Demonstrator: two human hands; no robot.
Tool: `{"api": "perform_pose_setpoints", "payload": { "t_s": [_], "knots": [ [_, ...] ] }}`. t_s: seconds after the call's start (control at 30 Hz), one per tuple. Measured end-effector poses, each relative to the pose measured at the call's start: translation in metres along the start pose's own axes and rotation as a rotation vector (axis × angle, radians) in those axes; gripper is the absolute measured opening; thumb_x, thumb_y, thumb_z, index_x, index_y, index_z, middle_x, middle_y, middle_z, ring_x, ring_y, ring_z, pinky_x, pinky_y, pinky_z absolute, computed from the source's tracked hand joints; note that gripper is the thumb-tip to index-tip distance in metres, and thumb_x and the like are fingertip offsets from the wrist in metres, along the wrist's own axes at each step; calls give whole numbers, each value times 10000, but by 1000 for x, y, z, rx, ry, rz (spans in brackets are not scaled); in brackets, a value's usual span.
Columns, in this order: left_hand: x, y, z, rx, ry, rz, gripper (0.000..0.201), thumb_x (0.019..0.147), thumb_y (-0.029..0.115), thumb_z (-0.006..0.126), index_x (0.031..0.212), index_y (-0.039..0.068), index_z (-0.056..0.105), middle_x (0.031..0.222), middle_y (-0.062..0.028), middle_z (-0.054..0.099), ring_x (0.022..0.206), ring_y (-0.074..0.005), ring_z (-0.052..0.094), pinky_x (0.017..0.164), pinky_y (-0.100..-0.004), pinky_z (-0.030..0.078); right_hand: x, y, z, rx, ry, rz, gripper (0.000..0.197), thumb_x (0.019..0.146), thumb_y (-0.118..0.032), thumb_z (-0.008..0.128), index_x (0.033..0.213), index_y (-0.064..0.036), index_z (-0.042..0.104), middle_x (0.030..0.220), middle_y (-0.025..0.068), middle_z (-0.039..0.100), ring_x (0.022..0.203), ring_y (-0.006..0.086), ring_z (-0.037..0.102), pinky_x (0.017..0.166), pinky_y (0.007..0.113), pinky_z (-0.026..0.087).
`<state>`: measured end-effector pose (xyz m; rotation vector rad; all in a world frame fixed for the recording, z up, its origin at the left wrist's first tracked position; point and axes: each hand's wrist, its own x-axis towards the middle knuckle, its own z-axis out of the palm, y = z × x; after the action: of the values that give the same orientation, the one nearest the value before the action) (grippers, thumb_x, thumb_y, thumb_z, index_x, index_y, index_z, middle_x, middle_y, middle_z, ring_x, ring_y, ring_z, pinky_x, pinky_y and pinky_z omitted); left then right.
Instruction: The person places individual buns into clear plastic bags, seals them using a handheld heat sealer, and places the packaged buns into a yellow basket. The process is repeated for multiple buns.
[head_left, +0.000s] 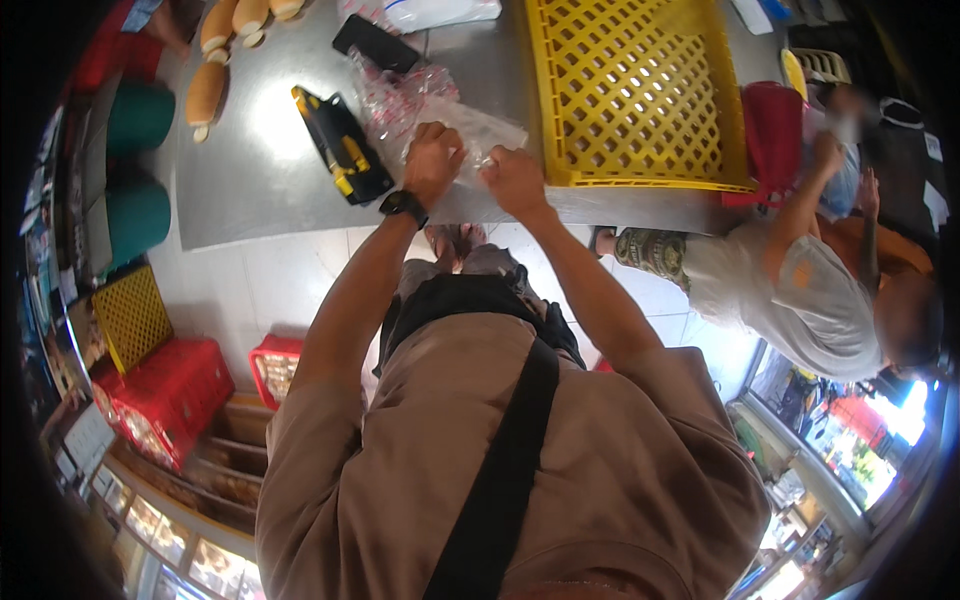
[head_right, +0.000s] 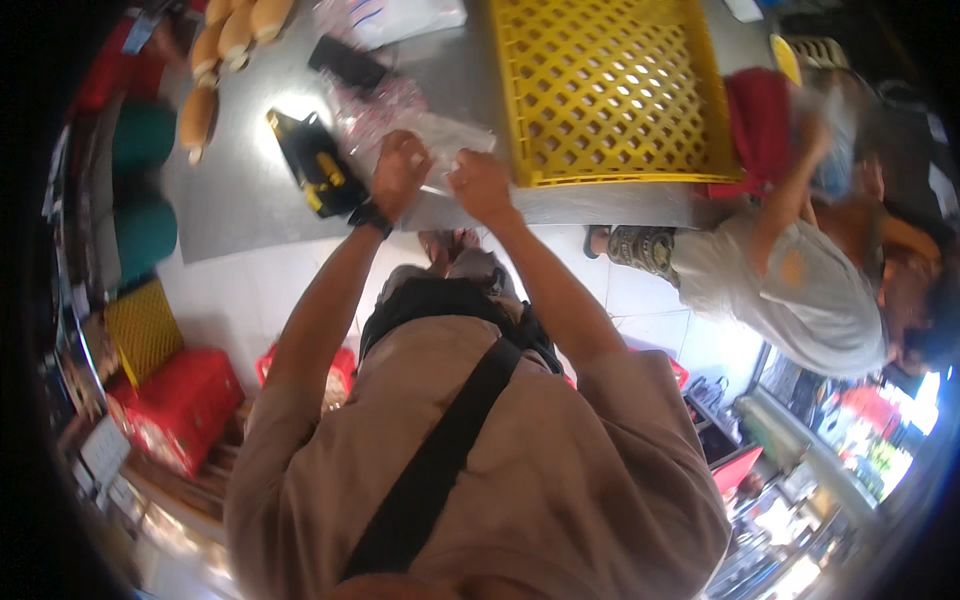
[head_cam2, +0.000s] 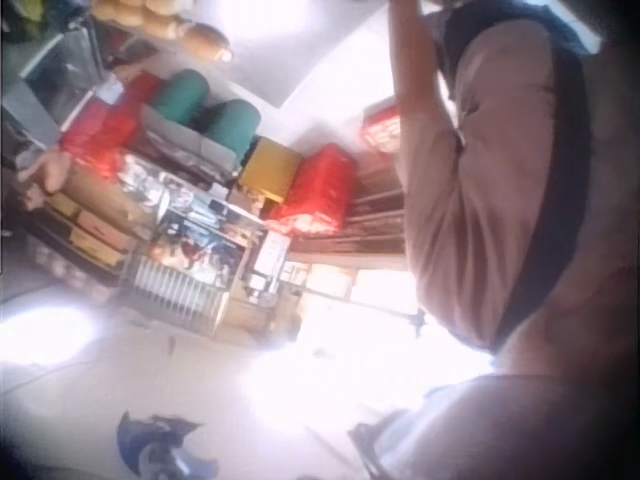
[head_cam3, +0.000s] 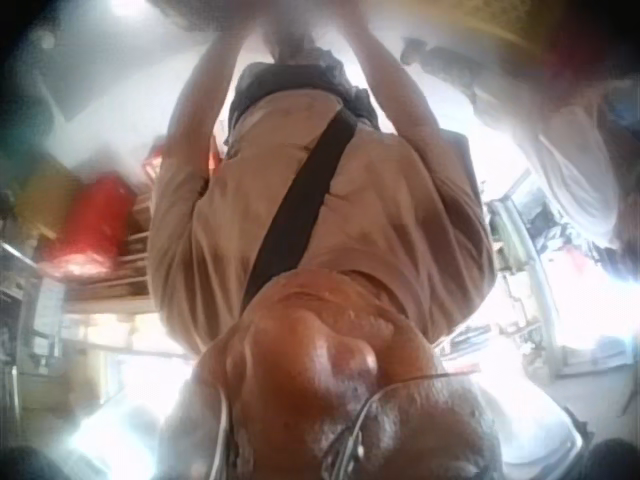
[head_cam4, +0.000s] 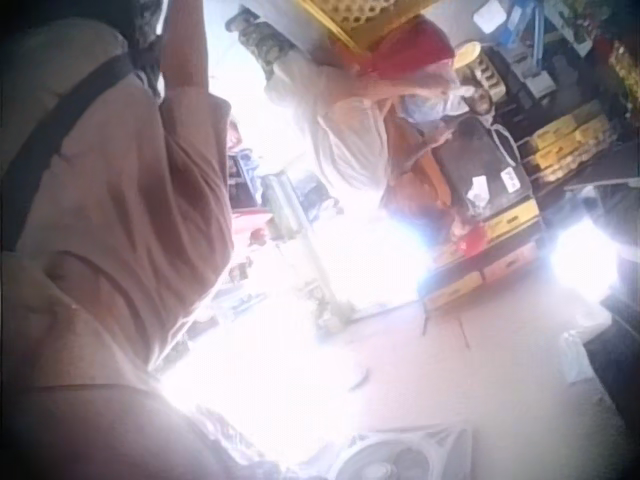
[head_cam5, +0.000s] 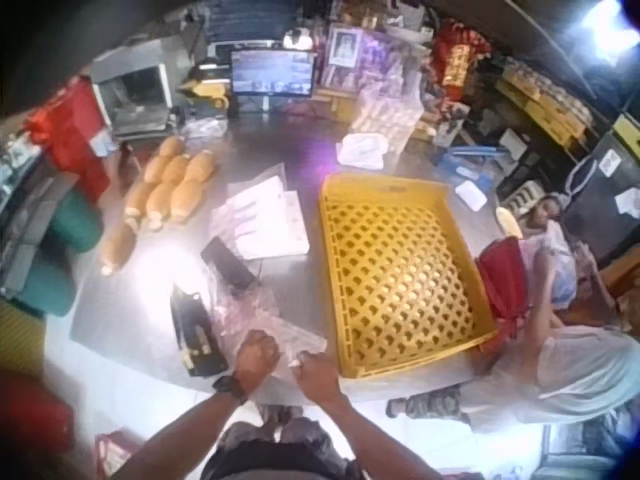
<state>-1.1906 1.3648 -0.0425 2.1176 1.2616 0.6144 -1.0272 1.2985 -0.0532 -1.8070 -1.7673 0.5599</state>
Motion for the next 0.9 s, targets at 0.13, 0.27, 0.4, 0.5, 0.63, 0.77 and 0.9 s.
{"api": "perform_pose_setpoints", "payload": {
  "t_s": [0.13,0.27,0.4,0.5,0.63,0.77,0.9],
  "knots": [
    [6,12,-18,68,40,65,138,775,125,747,847,68,644,1178,-150,604,1139,-360,546,967,-485,430,4,-33,-27,152,86,52,205,848,-230,652,986,-90,594,877,182,642,842,394,629,766,520,473],
    [3,-5,-8,157,-10,63,173,755,129,767,823,68,621,1141,-135,600,1121,-342,552,928,-512,427,4,-15,-9,-42,147,-40,445,894,-324,622,1269,-88,576,1162,185,649,1113,348,615,974,526,432],
    [-2,-16,-1,192,-202,77,115,830,99,653,867,17,582,930,-184,618,875,-397,621,753,-480,499,13,-4,25,41,-92,-140,465,954,-335,546,1353,-98,550,1427,144,500,1347,336,437,1125,540,287],
    [-33,-22,-12,381,-377,86,147,860,140,624,915,10,584,915,-189,620,876,-408,618,732,-502,499,9,11,33,-36,-325,-233,462,987,-347,521,1369,-87,543,1495,123,453,1426,340,346,1155,557,244],
    [-60,11,-49,133,-353,378,185,805,46,698,924,-7,567,862,-189,610,824,-380,618,720,-448,508,3,30,49,-78,-324,-214,515,1013,-423,446,1435,-135,512,1574,104,367,1499,293,242,1194,565,158],
    [-47,116,-129,-143,-443,139,202,784,-39,723,914,2,574,838,-151,611,781,-317,633,732,-359,517,10,51,47,-236,-213,-335,514,967,-409,530,1402,-134,544,1599,93,333,1483,303,271,1165,588,204],
    [-51,124,-162,-310,-236,-2,333,760,-56,780,1030,33,605,713,-34,561,628,-117,554,598,-275,473,41,19,12,-186,-392,-227,587,946,-395,569,1445,-96,490,1547,119,400,1462,288,296,1188,483,202]
  ]
}}
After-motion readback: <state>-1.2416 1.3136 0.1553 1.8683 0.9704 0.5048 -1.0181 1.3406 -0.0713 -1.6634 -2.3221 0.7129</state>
